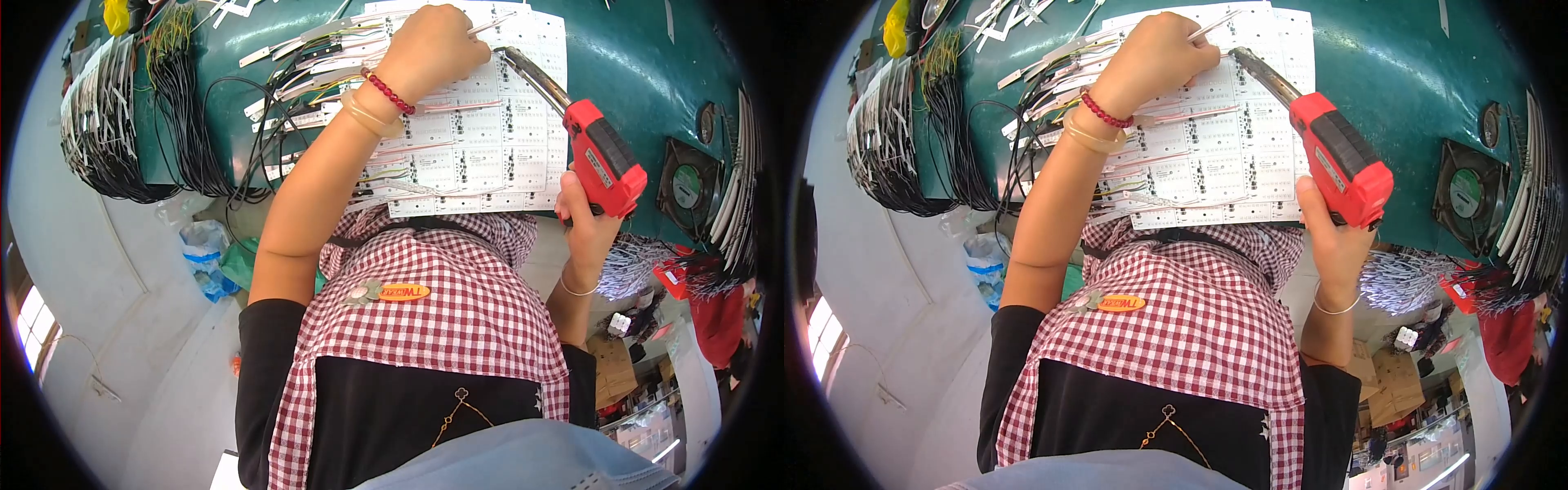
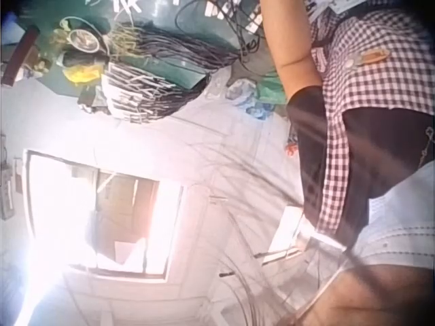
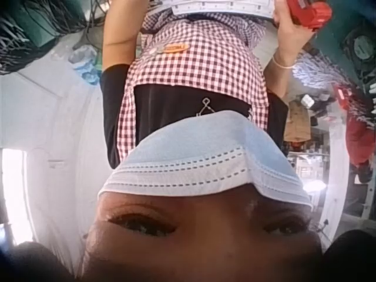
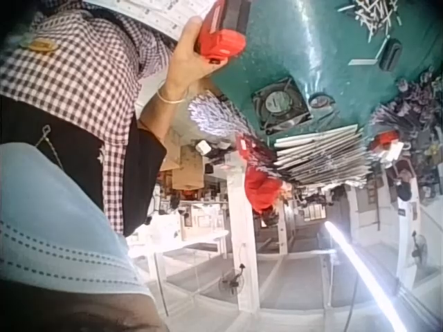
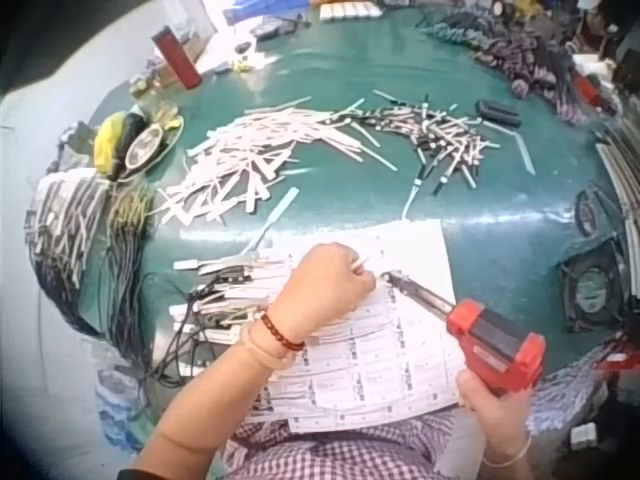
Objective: Soldering or attaching wires to LED components on a board template at a factory workstation.
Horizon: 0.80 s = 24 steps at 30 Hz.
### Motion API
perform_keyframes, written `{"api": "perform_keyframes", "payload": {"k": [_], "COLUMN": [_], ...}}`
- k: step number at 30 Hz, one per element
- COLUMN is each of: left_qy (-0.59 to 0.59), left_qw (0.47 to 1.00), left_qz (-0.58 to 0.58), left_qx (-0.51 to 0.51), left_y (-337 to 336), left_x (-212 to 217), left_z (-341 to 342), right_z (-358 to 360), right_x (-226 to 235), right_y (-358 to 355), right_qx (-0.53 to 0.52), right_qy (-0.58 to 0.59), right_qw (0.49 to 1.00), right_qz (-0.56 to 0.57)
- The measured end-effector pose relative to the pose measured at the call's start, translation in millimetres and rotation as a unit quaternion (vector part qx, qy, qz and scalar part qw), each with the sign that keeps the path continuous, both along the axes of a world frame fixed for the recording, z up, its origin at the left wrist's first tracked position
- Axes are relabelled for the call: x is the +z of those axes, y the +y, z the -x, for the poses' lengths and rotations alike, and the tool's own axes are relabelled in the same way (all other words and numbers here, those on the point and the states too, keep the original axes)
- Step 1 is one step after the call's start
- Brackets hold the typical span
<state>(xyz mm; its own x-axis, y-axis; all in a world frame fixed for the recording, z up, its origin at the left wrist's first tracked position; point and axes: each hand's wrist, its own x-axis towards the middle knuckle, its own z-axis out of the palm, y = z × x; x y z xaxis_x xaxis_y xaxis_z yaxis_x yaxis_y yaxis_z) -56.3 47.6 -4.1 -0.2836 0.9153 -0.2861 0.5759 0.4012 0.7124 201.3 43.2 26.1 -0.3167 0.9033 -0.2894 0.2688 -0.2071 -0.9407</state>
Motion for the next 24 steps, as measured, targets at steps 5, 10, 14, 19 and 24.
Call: {"api": "perform_keyframes", "payload": {"k": [5,10,14,19,24], "left_qy": [0.014,0.01,0.009,0.12,0.141], "left_qw": [1.0,1.0,1.0,0.99,0.987], "left_qz": [-0.006,-0.021,-0.018,-0.061,-0.071], "left_qx": [0.0,-0.014,-0.024,-0.039,-0.033], "left_y": [-0.9,-1.3,-0.7,-0.7,-1.2], "left_x": [-0.5,-1.0,0.8,-8.0,-9.6], "left_z": [1.0,0.6,2.1,0.8,-2.3], "right_z": [0.2,-0.5,-1.0,-1.3,1.6], "right_x": [2.9,0.4,0.9,-2.6,-3.0], "right_y": [-1.7,-2.9,-3.7,-7.0,-11.3], "right_qx": [0.02,0.017,0.02,0.017,0.01], "right_qy": [-0.012,-0.028,-0.021,-0.011,-0.008], "right_qw": [0.999,0.999,1.0,1.0,1.0], "right_qz": [-0.022,-0.014,-0.012,0.006,0.013]}}
